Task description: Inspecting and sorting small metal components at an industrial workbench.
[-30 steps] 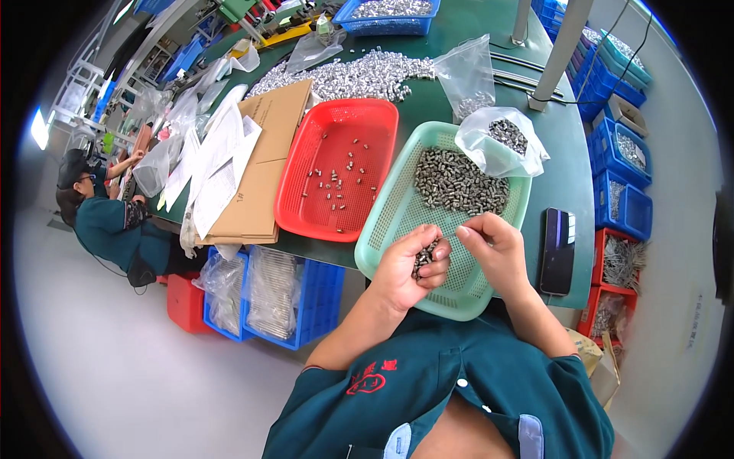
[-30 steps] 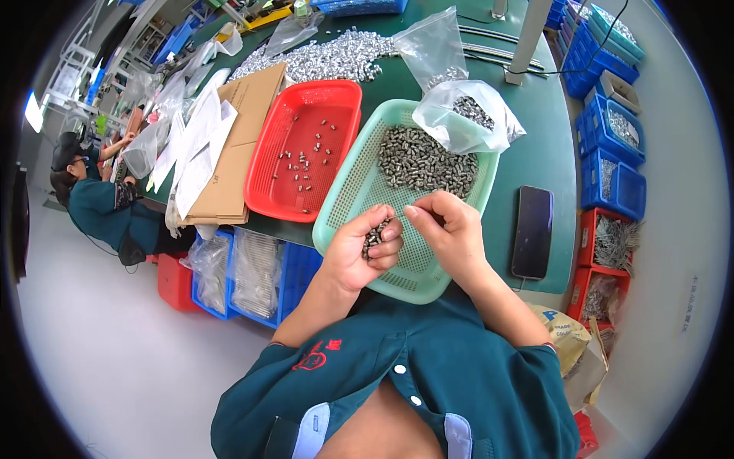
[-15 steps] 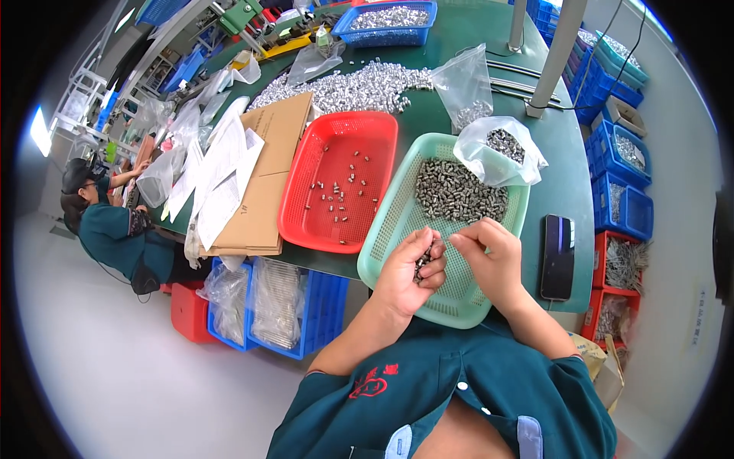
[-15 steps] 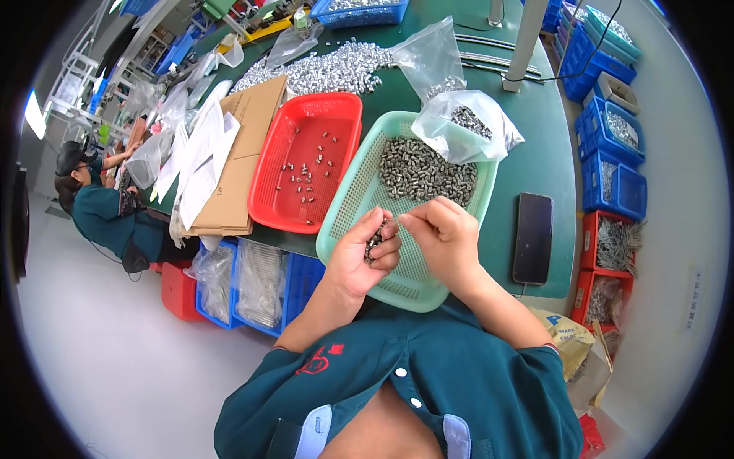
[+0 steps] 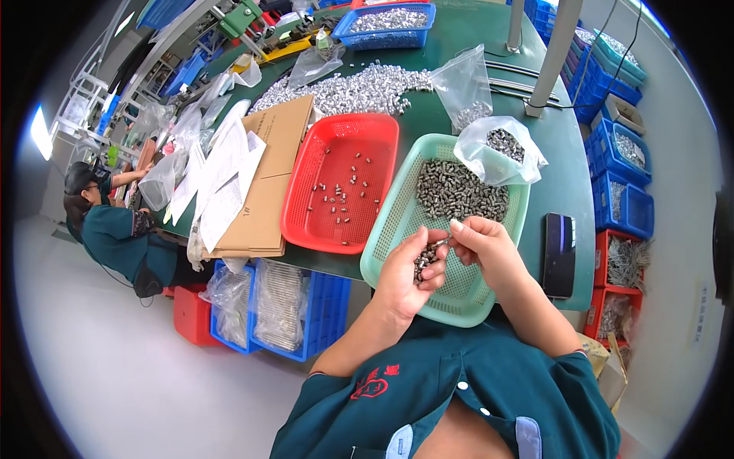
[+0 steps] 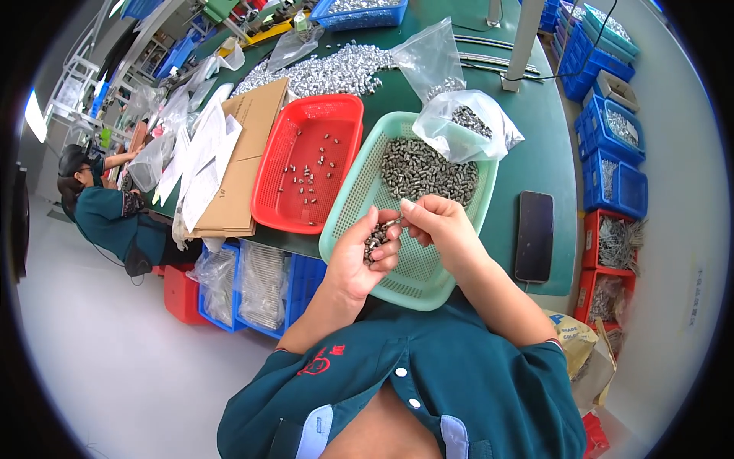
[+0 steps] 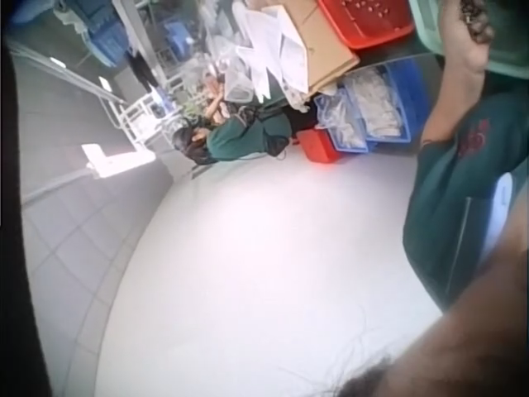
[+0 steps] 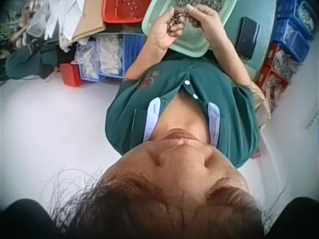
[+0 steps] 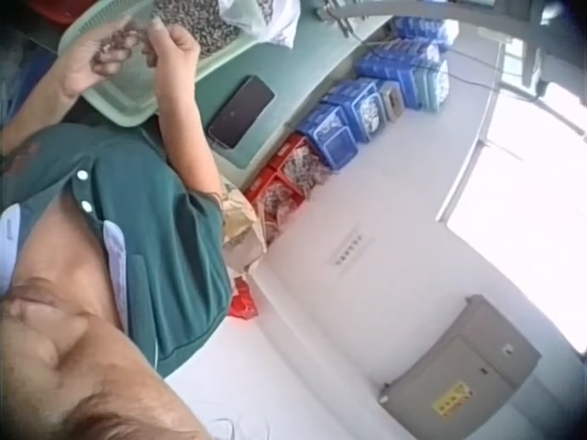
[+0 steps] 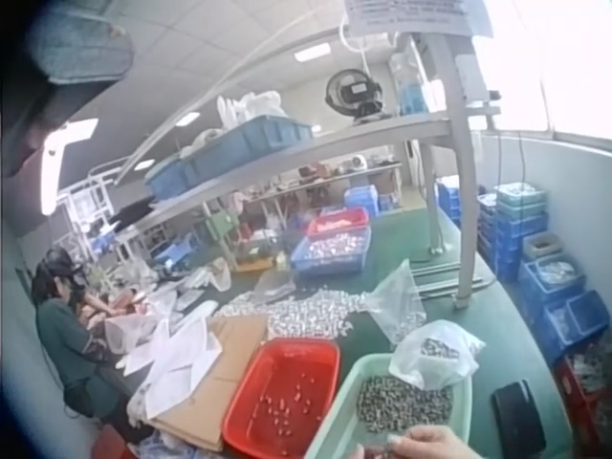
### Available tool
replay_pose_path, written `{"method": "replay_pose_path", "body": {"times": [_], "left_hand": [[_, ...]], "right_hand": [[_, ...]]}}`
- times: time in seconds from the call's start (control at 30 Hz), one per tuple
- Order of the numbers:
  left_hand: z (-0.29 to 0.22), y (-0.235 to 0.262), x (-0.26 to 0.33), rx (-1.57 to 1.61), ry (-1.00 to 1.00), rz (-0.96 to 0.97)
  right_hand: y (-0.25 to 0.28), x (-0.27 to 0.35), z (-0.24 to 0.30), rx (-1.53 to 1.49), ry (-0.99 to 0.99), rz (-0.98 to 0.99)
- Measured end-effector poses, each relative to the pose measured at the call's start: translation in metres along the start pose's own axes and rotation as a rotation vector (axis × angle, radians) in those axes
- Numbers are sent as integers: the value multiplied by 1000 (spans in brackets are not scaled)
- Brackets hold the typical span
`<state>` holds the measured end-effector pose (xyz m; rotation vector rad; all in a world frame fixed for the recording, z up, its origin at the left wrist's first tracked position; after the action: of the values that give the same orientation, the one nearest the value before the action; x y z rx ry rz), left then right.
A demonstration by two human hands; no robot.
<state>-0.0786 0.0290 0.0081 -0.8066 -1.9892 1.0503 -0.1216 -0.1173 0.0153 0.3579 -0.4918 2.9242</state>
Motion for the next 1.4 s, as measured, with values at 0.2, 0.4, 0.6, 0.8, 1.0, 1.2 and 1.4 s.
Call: {"method": "replay_pose_path", "body": {"times": [0.2,0.4,0.6,0.8,1.0,1.2,1.4], "left_hand": [[-2,2,1,17,31,29],[-5,7,2,11,42,23],[-4,9,2,43,13,23],[-4,10,1,91,15,38],[-2,9,-1,56,46,52],[0,3,0,-65,81,58],[4,0,-4,-165,96,-11]], "right_hand": [[6,-2,-8,-332,-160,124],[9,4,7,95,152,-150],[9,10,21,1012,597,-395],[4,14,31,1048,743,-415],[12,11,21,488,326,-235],[3,10,22,889,519,-260],[-6,15,27,930,669,-256]]}}
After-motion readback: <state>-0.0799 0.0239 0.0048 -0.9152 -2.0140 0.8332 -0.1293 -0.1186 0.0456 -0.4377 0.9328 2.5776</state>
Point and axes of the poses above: each hand's wrist, its own x-axis away from the middle knuckle, its own y-axis out of the back of the hand, z = x × y, the point moved 2 cm from there along -x, towards the middle knuckle, and after that the axes turned 6 degrees about z, right-handed, at the moved point
